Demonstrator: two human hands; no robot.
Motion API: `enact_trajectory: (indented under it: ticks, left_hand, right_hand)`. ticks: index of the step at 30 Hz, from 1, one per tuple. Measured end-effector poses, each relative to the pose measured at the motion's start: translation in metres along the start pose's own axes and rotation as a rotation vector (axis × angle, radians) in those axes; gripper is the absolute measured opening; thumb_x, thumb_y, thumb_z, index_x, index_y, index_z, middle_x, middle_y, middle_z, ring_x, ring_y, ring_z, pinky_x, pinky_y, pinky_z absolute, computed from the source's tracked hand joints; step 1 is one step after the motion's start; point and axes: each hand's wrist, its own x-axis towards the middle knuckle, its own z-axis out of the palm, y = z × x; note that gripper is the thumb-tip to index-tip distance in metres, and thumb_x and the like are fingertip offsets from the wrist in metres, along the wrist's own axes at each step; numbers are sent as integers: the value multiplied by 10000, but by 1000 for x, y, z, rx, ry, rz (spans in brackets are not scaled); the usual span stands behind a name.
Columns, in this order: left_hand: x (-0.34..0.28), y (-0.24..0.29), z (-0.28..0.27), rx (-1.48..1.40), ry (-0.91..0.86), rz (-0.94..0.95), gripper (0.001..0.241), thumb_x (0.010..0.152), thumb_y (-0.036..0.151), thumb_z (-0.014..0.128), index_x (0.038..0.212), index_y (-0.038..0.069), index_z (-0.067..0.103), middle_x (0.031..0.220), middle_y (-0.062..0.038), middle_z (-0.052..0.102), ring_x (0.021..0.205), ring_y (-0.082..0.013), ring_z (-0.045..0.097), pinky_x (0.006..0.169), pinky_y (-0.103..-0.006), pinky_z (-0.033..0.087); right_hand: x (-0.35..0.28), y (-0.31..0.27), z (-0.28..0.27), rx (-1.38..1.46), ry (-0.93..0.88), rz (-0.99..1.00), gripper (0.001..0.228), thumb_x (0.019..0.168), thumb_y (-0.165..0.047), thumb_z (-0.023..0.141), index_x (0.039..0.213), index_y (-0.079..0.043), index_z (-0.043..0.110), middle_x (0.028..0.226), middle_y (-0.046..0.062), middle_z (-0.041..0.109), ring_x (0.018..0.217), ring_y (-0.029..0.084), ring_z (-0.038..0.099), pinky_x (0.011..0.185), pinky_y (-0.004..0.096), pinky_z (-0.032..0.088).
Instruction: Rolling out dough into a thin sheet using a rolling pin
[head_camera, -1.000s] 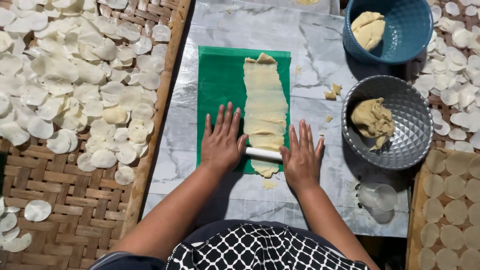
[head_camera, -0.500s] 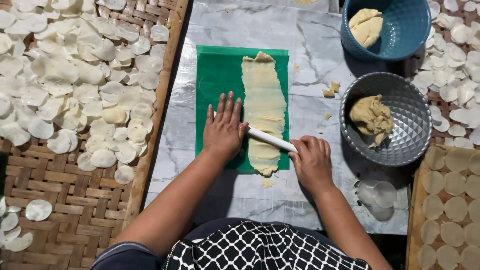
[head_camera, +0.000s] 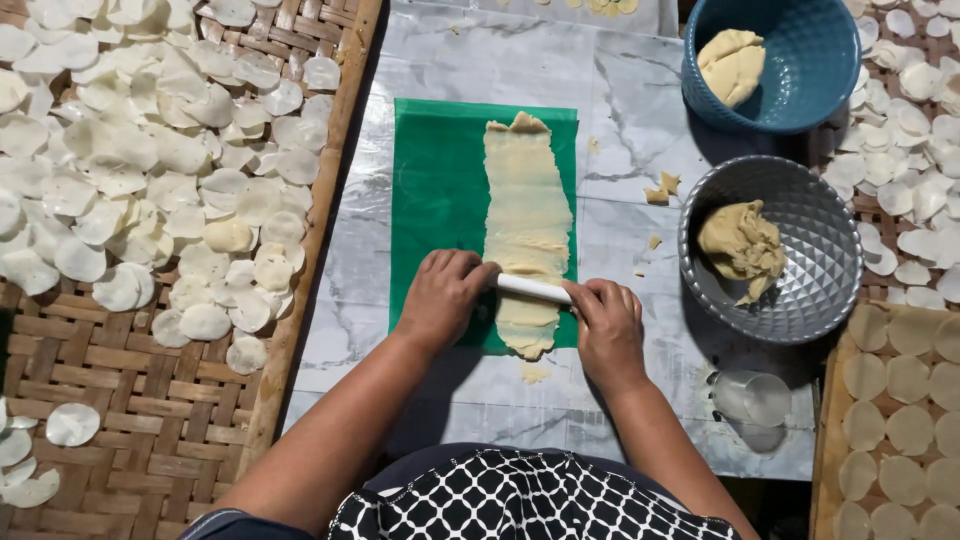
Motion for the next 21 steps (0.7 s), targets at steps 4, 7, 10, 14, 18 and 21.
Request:
enact_trajectory:
  ticks: [4,7,10,14,18,21]
  left_hand:
    - [-8,6,-12,-44,36,2,243,978,343,597,1208,328,674,1025,28,597,1017,-213,636,928,-413,515]
    - [-16,9,-16,-101,0,-8,305,969,338,614,1265,352,682,1023,26,610,1012,-210,644,880,-377,525]
    - [-12,16,-27,-131,-45,-43,341,916,383,665,1257,368,672,1123,31,623,1078,-221,628,904,-395,515]
    - [7,10,-30,-107,-40,-65,495,882,353,708,1350,218,620,1337,-118,599,1165,-347,621,870,-456,524]
    - [2,3,-19,-6,-53,-39,527,816,428,737,1295,241,620,1079,1,649,1029,-236,645,829,-385,512]
    - [21,-2,-15,53,67,-69,435,856,440,695,1240,242,647,975,14,646,928,-220,643,779,-377,507]
  right_hand:
    - [-4,0,-5,53,29,-65,346,948,-173,657,1275,-278,692,1105,-10,569,1057,236,597,958,419,447]
    - [-13,6,6,66,13,-100,442,945,-150,640,1365,-288,658,1111,-5,565,1071,233,593,932,401,442]
    - [-14,0,0,67,-5,-91,445,928,-153,660,1360,-259,665,1113,7,571,1042,244,609,900,407,459]
    - [-6,-7,-2,7,40,-144,438,949,-171,617,1386,-190,629,1147,54,571,1065,277,602,916,420,457]
    - [-10,2,-1,-5,9,-155,449,940,-189,621,1388,-201,625,1074,37,568,1012,265,599,880,403,454]
    - [5,5,-4,7,33,-168,462,940,-196,636,1402,-197,620,1073,45,569,1018,276,598,870,413,448]
